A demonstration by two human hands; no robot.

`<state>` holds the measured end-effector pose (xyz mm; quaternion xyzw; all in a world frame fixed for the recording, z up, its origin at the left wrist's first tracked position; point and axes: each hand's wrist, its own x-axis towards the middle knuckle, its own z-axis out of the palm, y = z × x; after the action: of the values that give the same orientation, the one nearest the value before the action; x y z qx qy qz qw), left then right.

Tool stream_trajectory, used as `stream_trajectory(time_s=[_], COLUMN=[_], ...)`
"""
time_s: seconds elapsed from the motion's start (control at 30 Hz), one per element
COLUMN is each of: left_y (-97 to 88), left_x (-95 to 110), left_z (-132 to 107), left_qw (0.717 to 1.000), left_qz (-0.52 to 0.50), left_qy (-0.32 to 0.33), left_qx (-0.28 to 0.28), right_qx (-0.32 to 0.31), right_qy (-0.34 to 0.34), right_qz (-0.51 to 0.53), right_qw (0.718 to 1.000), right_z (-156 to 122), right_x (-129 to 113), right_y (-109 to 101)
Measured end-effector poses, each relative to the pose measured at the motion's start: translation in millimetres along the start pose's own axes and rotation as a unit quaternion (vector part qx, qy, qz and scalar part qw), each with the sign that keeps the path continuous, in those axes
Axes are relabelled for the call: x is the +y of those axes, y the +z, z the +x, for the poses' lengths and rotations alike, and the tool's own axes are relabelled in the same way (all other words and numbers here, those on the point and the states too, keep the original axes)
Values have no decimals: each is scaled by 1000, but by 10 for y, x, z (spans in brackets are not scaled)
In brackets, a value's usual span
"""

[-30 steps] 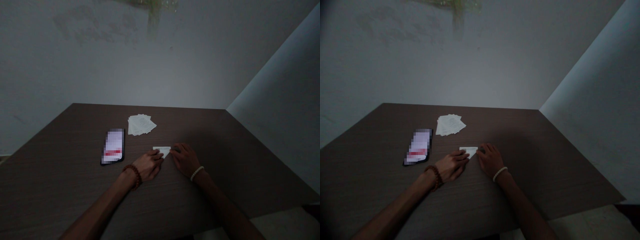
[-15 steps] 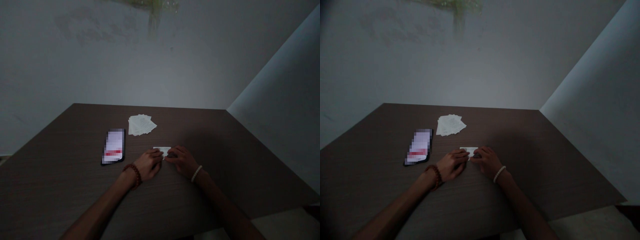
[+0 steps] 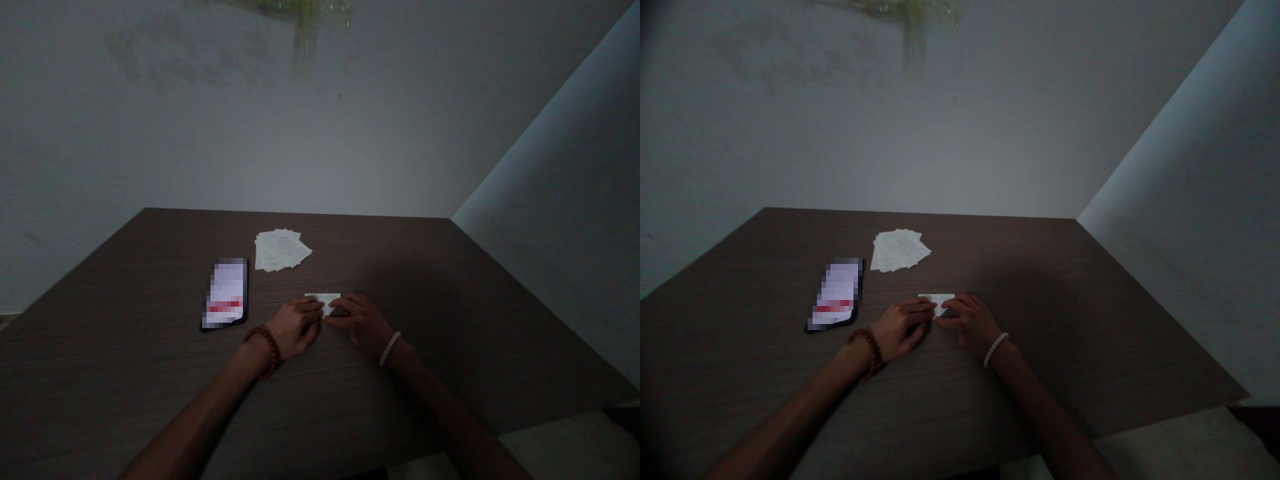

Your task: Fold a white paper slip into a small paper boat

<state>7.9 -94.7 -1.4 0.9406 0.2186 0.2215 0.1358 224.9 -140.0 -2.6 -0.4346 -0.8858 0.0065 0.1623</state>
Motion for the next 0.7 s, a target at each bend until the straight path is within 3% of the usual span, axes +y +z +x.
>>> stream_trajectory(time_s=[0.7], left_y=[-41], left_x=[47], left_z=[37], left_qw=[1000], left_qz=[-4], left_qy=[1], left_qx=[6], right_qx=[-26], right_qy=[74], right_qz=[-14], right_qw=[997], right_z=[17], right_x=[-92], right_y=[-64])
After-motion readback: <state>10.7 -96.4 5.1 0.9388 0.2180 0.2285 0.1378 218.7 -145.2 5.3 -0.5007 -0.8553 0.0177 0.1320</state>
